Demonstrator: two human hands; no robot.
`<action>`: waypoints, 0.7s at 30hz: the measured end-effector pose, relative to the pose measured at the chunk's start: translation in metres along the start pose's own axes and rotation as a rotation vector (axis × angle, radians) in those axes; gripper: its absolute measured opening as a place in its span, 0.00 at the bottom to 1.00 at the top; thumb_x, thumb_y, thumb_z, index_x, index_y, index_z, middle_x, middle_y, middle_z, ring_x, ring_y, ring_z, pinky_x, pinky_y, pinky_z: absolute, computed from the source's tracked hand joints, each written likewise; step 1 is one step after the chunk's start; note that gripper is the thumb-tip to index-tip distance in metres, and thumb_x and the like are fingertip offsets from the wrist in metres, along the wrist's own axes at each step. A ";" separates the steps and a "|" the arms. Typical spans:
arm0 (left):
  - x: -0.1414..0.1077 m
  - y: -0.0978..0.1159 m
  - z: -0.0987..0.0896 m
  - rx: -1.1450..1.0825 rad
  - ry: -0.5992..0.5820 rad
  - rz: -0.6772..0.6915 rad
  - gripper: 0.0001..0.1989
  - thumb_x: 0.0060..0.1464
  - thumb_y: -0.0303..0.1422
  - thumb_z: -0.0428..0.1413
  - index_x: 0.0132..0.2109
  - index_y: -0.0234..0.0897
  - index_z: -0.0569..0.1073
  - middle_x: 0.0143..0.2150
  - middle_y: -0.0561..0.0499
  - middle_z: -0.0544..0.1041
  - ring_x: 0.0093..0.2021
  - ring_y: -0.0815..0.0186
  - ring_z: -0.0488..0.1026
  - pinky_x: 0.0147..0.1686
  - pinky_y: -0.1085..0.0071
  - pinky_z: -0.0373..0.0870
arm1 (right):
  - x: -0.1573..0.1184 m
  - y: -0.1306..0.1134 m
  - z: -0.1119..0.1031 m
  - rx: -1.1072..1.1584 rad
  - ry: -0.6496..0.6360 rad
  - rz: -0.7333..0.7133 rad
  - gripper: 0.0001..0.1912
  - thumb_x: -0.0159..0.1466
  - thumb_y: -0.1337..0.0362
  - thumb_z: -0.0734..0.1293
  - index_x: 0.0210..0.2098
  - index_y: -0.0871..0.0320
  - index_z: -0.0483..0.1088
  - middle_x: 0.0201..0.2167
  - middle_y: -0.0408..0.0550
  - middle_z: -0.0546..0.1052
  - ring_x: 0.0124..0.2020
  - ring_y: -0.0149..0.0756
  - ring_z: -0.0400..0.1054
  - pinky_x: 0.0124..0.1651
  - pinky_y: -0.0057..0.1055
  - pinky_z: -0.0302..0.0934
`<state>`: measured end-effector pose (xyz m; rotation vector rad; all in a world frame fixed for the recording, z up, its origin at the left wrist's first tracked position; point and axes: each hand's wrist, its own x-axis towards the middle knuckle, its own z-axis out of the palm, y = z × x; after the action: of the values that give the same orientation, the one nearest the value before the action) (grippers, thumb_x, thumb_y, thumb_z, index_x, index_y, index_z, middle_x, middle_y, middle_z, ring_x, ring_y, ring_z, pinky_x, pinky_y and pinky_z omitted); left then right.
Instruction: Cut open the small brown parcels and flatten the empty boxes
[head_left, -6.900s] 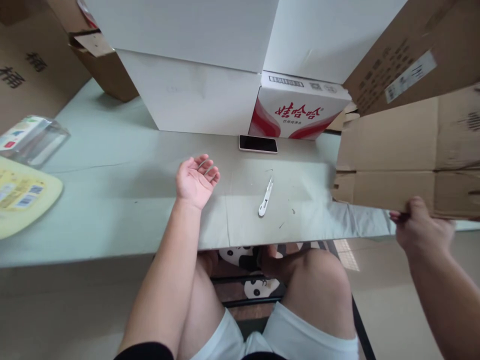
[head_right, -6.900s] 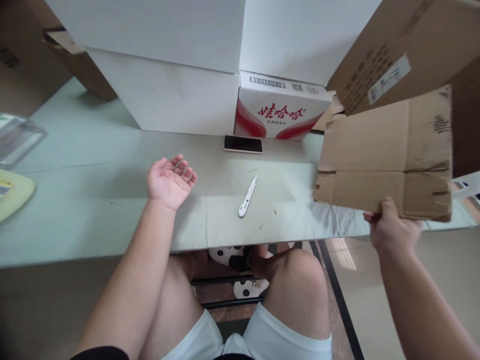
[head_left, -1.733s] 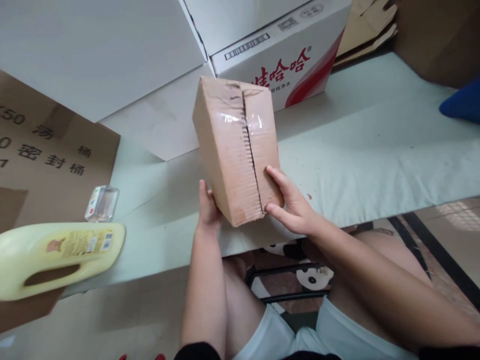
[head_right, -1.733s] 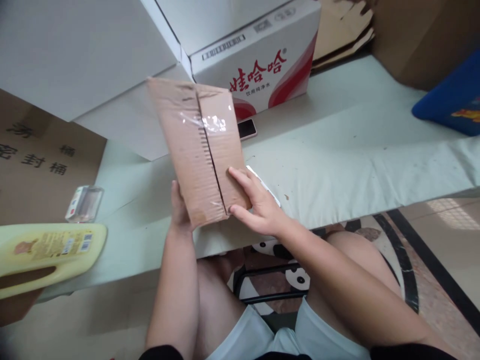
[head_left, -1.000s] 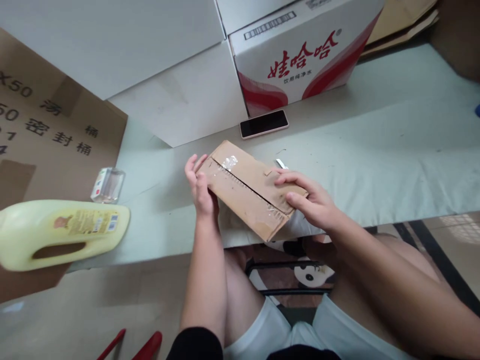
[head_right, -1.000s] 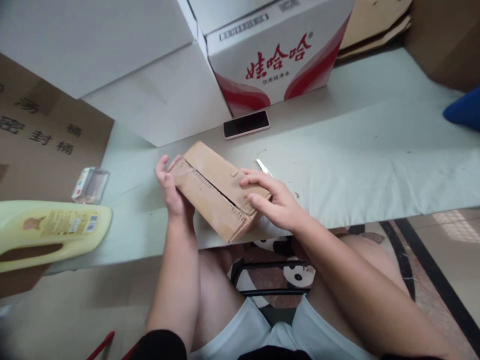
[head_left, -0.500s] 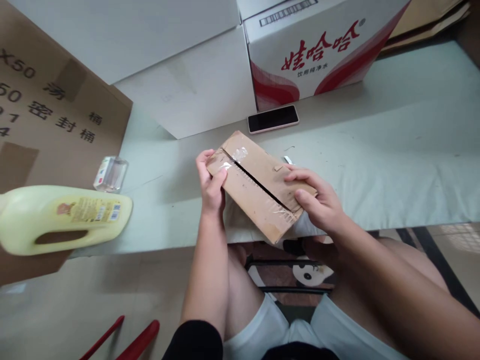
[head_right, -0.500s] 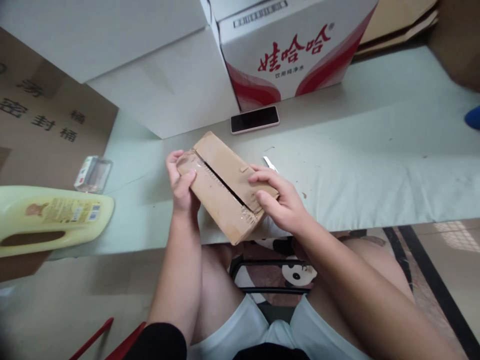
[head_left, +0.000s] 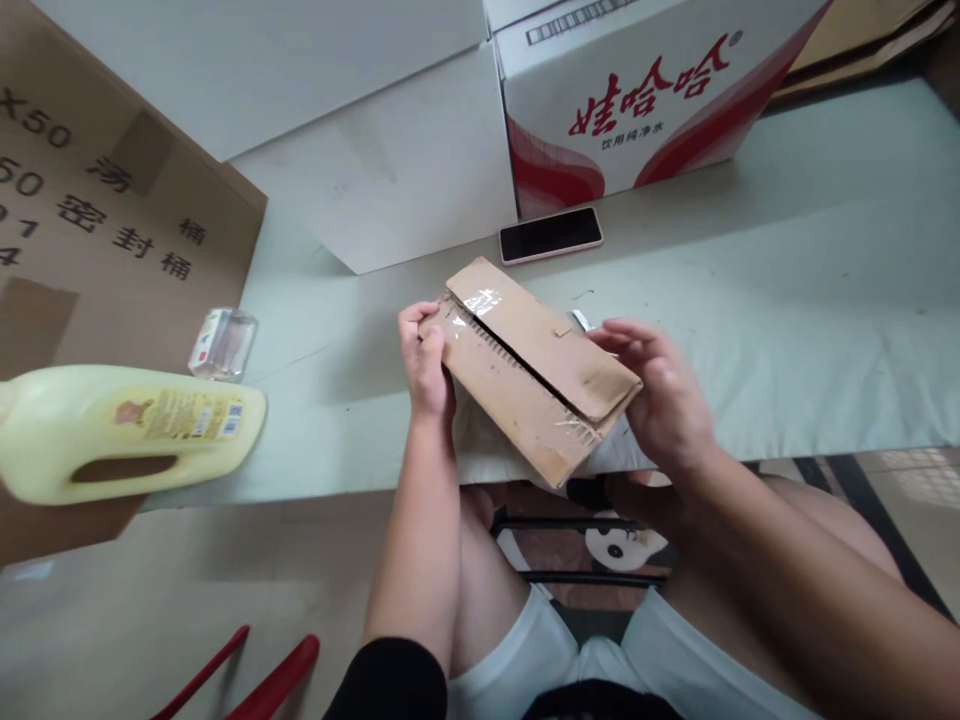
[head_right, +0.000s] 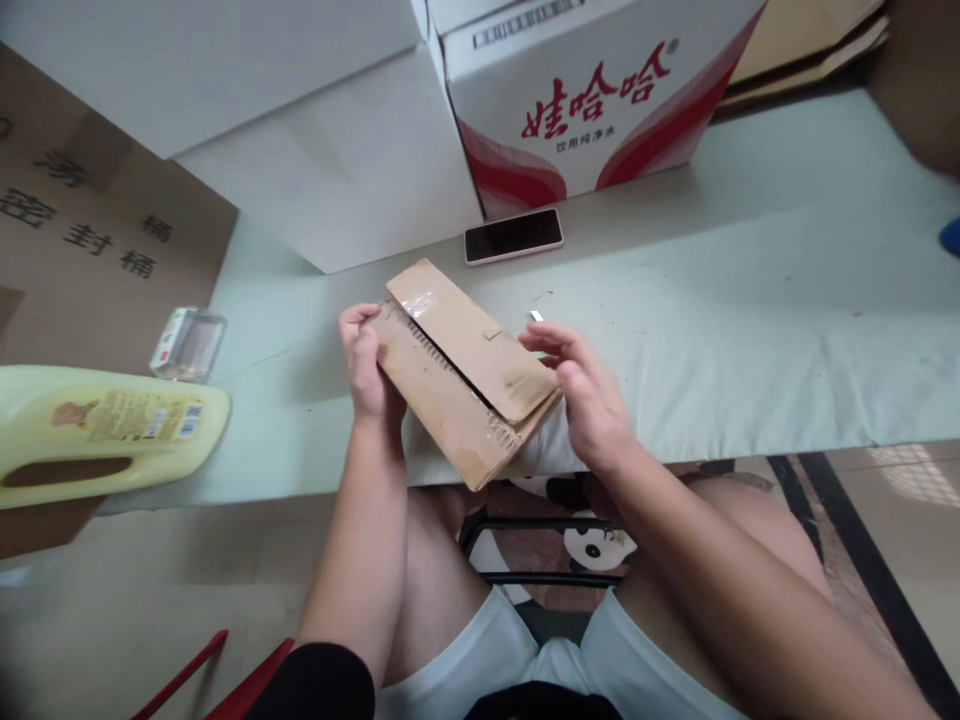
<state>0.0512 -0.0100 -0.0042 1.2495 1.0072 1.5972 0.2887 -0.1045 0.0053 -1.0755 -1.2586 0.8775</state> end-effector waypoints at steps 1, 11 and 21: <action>0.000 0.000 0.001 0.013 0.023 -0.003 0.24 0.50 0.53 0.63 0.45 0.42 0.70 0.42 0.51 0.71 0.38 0.69 0.70 0.39 0.72 0.66 | 0.002 0.001 -0.004 -0.036 0.052 0.018 0.19 0.70 0.50 0.56 0.52 0.50 0.69 0.49 0.51 0.77 0.51 0.44 0.73 0.52 0.43 0.69; 0.002 0.005 0.003 0.023 0.004 -0.038 0.22 0.47 0.48 0.66 0.43 0.42 0.69 0.38 0.52 0.70 0.33 0.69 0.67 0.32 0.72 0.63 | 0.026 0.005 -0.027 -1.161 -0.252 0.441 0.26 0.61 0.59 0.65 0.58 0.59 0.69 0.47 0.60 0.77 0.47 0.55 0.71 0.39 0.40 0.61; 0.001 0.003 0.002 0.091 -0.004 -0.004 0.24 0.47 0.53 0.66 0.42 0.41 0.71 0.38 0.51 0.71 0.35 0.69 0.68 0.36 0.71 0.65 | 0.032 0.003 -0.020 -0.936 -0.070 0.465 0.12 0.62 0.58 0.62 0.41 0.57 0.68 0.35 0.54 0.77 0.33 0.43 0.68 0.34 0.35 0.55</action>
<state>0.0531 -0.0098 -0.0010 1.3109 1.0897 1.5598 0.3132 -0.0756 0.0119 -2.1553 -1.5465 0.6465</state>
